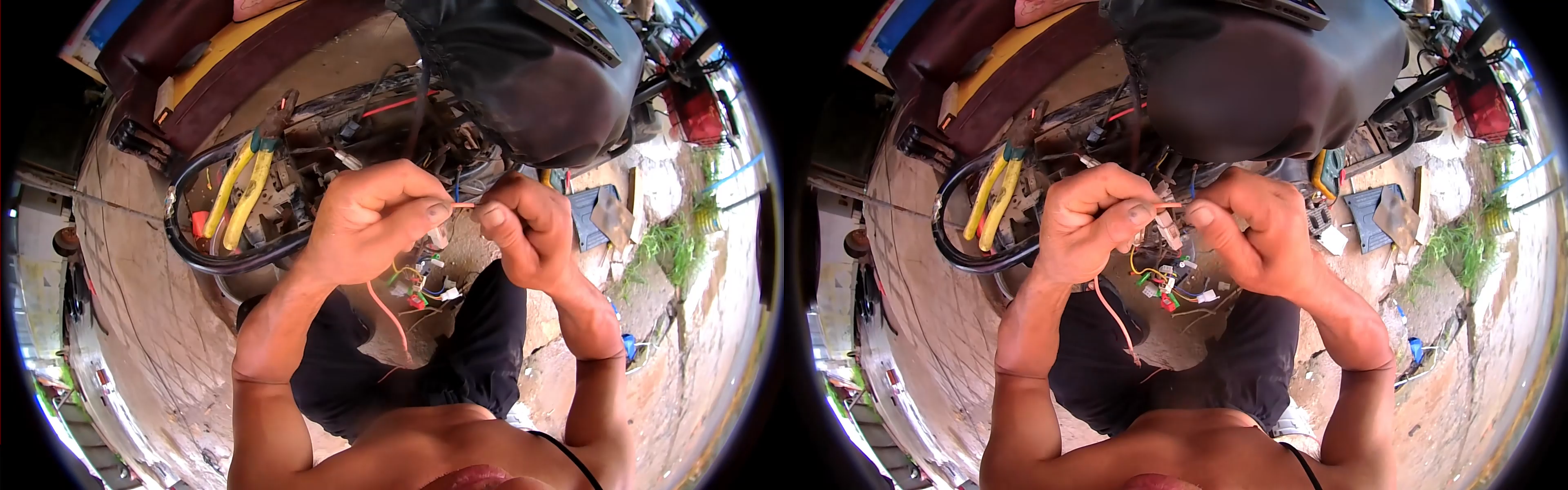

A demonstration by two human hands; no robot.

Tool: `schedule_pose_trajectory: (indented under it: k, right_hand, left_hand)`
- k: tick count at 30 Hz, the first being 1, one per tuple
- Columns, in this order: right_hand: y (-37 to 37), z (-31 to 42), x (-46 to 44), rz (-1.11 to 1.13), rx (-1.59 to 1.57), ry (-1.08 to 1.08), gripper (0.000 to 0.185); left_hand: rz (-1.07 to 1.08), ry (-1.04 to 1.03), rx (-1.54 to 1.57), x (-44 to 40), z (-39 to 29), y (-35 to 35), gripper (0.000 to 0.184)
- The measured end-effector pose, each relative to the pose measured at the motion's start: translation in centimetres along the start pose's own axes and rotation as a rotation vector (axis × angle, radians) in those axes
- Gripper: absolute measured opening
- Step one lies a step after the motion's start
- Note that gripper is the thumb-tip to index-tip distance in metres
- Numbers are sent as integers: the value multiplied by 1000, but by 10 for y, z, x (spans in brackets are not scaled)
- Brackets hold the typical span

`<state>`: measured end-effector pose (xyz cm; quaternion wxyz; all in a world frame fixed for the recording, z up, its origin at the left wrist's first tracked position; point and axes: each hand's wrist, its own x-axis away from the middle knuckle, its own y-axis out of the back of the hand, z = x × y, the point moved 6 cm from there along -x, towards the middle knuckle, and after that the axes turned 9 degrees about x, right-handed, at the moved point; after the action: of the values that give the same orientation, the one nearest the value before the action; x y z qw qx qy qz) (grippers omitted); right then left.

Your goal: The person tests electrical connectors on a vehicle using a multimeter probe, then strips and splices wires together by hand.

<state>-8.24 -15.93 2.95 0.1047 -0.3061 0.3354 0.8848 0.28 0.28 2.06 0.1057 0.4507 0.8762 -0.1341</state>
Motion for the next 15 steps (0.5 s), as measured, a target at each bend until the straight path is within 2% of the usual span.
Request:
schedule_pose_trajectory:
  k: [3, 4, 7, 8, 10, 12, 15]
  right_hand:
    - [2, -10, 4, -65, -109, -16, 13]
    - [3, -16, 9, -105, -200, -70, 8]
    - [-3, -8, 3, -314, -63, 19, 15]
    - [-6, -4, 1, -256, 84, 65, 28]
    - [-18, -15, 0, -364, 71, -30, 32]
    - [-25, -22, 2, -435, 89, -78, 41]
    - [-33, -21, -6, -357, 66, -247, 43]
  left_hand:
    - [-79, -5, 60, 3, -3, -1, 8]
    - [-123, -22, 56, 4, -4, 1, 8]
    - [-253, -69, -45, 8, -11, 9, 9]
    - [-292, -79, -135, 10, -18, 10, 9]
    - [-331, -146, -346, 13, -31, 12, 9]
    - [-322, -172, -354, 13, -27, 16, 8]
    - [-329, -165, -312, 13, -24, 21, 7]
